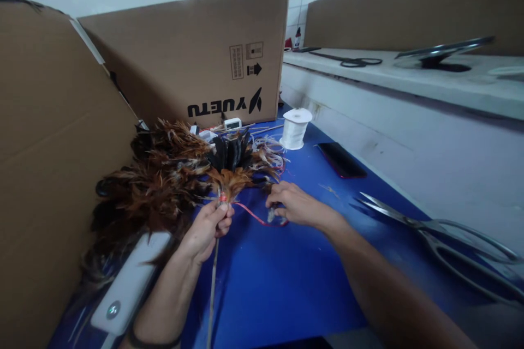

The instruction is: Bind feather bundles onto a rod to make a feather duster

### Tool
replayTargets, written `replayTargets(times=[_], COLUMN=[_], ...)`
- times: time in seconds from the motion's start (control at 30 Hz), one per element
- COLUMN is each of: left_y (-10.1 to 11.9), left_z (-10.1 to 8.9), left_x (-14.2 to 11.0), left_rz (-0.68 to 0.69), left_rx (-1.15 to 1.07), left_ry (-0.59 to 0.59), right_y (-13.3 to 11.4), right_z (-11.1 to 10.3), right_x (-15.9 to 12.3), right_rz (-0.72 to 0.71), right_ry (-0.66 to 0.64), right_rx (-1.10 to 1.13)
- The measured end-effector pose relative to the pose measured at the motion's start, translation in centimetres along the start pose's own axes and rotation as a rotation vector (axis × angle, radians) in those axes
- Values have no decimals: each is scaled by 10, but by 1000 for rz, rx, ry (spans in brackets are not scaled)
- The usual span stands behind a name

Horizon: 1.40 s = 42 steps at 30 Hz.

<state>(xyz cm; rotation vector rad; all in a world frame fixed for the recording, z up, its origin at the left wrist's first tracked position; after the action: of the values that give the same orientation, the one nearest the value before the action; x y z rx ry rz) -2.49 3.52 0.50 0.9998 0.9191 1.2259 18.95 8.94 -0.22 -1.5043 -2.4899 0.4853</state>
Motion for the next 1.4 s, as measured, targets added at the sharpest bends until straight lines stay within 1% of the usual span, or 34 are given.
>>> replayTargets(times=[0.17,0.23,0.3,0.43,0.5,0.57,0.63,0.7,0.83,0.93,1.03,1.13,1.23,1.27,1.33,1.4], left_y=[-1,0,1,5,7,7,6,5,2,2,3,3,1,0,-1,-2], left_z=[0,-1,-2,-4,-5,-6,-8,-9,-11,-10,-9,-10,-11,-11,-11,-11], left_x=[0,0,1,1,1,2,3,4,5,6,5,6,6,6,7,7], left_rz=[3,13,23,39,47,54,59,66,67,68,59,63,64,61,60,62], left_rx=[3,4,2,-1,-2,-5,-8,-10,-15,-31,-36,-35,-32,-29,-22,-17], left_ry=[4,5,10,36,44,48,50,55,62,64,83,92,95,93,91,95], right_y=[-4,-3,1,19,26,30,29,27,23,22,23,26,29,30,30,27], right_z=[3,0,-5,-10,-9,-6,-5,-6,-5,-1,1,-5,-16,-21,-28,-33], right_x=[0,0,1,6,11,20,33,49,78,90,94,90,79,74,62,50], right_rz=[-14,-25,8,183,233,237,222,225,292,310,305,299,292,305,347,368], right_ry=[-32,4,110,379,455,487,471,415,298,274,278,302,327,332,325,287], right_rx=[7,53,89,104,109,96,49,-31,-204,-233,-210,-145,-63,2,257,623])
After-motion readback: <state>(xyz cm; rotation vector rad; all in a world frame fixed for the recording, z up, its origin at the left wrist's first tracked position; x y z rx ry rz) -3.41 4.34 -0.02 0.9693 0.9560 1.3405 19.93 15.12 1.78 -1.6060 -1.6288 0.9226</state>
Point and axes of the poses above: each hand's wrist, its own x-axis towards the middle knuckle, its own z-axis out of the palm, y = z × x, the point moved 2 cm from there along x, towards the middle knuckle, and after that the axes turned 13 degrees about z, right-handed, at the moved point
